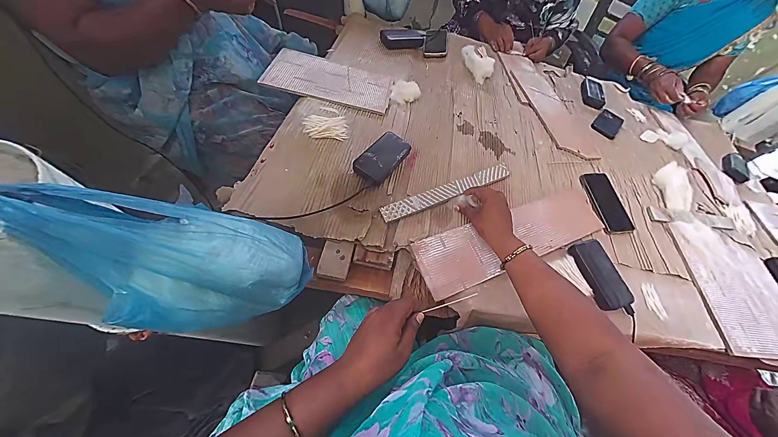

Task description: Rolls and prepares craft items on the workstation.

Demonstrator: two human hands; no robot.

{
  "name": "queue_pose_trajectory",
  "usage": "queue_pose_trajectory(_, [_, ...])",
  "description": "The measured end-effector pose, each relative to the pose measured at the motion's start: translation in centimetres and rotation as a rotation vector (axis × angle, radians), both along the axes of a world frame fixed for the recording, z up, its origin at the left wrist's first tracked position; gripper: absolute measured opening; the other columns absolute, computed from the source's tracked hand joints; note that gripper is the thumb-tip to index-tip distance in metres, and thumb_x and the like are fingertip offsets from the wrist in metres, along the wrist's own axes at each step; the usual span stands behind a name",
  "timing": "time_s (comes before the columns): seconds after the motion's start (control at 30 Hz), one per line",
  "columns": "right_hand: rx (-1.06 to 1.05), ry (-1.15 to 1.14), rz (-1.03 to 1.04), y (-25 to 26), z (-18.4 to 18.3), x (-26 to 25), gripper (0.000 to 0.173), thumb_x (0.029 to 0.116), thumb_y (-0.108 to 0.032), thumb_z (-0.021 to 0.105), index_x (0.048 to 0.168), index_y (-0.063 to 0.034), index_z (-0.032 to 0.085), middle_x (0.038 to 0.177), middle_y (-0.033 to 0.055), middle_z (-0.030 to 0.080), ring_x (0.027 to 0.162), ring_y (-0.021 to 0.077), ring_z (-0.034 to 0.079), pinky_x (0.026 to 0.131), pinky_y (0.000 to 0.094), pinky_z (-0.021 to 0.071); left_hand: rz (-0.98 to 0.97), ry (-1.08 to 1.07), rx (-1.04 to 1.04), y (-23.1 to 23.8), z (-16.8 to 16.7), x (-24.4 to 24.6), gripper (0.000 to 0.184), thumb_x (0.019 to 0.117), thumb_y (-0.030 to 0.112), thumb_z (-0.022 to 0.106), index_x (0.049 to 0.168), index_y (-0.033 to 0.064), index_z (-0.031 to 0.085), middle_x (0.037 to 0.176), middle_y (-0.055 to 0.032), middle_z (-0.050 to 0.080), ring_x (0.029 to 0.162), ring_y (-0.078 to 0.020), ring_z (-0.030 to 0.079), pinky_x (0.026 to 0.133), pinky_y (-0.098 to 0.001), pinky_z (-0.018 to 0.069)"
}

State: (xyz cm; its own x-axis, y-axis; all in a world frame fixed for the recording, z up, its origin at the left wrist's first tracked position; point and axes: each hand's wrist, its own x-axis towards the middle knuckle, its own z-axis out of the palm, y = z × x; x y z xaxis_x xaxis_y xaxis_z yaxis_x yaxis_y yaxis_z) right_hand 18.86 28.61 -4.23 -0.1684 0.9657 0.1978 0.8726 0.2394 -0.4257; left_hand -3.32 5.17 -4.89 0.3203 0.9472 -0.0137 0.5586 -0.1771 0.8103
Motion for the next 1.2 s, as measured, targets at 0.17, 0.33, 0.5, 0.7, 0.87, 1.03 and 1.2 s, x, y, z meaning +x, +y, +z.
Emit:
queue_pose_trajectory(0.17, [0.113,-0.086,0.02,0.4,-0.8,0.1,0.018,0.0996,-0.014,0.065,0.109,-0.0027,0.075,0.109,0.0213,0.071,0.11,0.0425,0.064,0.096,0.0577,0.0487,-0.023,-0.007,0.012,-0.1,0.0,-0.1,0.034,0.1099,0.023,0.043,0.118,-0.0023,0.064,0.103,-0.0178,0.069,0.1,-0.0309,0.068,0.097,-0.0519,0.0501])
queue_pose_trajectory(0.33, [0.107,0.111,0.08,-0.5,-0.3,1.4,0.016,0.0977,-0.008,0.066,0.106,0.0031,0.075,0.107,0.0245,0.071,0.107,0.0413,0.064,0.097,0.0558,0.0474,-0.034,0.0,0.002,0.0,0.2,-0.1,0.036,0.1104,0.023,0.042,0.12,-0.0034,0.064,0.107,-0.0193,0.069,0.103,-0.0321,0.068,0.1,-0.0525,0.0488])
queue_pose_trajectory(0.5, [-0.186,0.813,-0.109,-5.6,2.2,1.6,0.008,0.0989,-0.01,0.066,0.104,-0.004,0.068,0.091,0.0011,0.066,0.079,0.0063,0.058,0.072,0.0248,0.0485,0.002,-0.062,-0.033,0.2,0.0,-0.3,0.035,0.1099,0.021,0.043,0.123,-0.0027,0.064,0.107,-0.0187,0.069,0.099,-0.0288,0.068,0.094,-0.0463,0.0534])
queue_pose_trajectory(0.7, [-0.564,1.242,-0.207,-11.2,5.9,1.4,0.014,0.1075,-0.016,0.051,0.103,-0.0101,0.063,0.091,0.002,0.07,0.077,0.0095,0.065,0.064,0.0245,0.0525,0.14,-0.177,-0.135,0.8,-0.4,-0.2,0.032,0.1104,0.022,0.045,0.125,-0.0008,0.062,0.102,-0.0112,0.068,0.088,-0.0146,0.064,0.084,-0.0325,0.0528])
queue_pose_trajectory(0.87, [-0.677,1.115,-0.027,-16.2,7.8,0.6,0.022,0.1097,-0.015,0.044,0.108,-0.0068,0.065,0.096,0.0031,0.07,0.082,0.0095,0.066,0.07,0.0244,0.0546,0.279,-0.372,-0.136,0.9,-0.7,-0.2,0.026,0.1045,0.025,0.06,0.114,0.0023,0.065,0.094,-0.0038,0.065,0.073,-0.0045,0.055,0.071,-0.0238,0.048])
queue_pose_trajectory(1.03, [-0.705,0.783,0.229,-20.0,8.1,0.0,0.024,0.1022,0.004,0.05,0.122,-0.0001,0.064,0.102,0.0018,0.067,0.087,0.0044,0.062,0.079,0.0205,0.0517,0.288,-0.667,-0.144,0.1,-0.1,0.3,0.024,0.1019,0.016,0.064,0.119,0.0003,0.063,0.094,-0.0024,0.065,0.071,-0.0027,0.057,0.069,-0.0204,0.05])
queue_pose_trajectory(1.2, [-0.689,0.614,0.289,-22.1,7.2,-0.6,0.023,0.0995,0.003,0.057,0.12,0.0007,0.066,0.096,0.0026,0.069,0.083,0.0024,0.063,0.078,0.0192,0.0523,0.089,-0.806,-0.123,-0.9,0.1,0.4,0.026,0.098,0.012,0.066,0.122,0.0025,0.064,0.104,0.0001,0.068,0.084,-0.0038,0.063,0.076,-0.0219,0.0544])
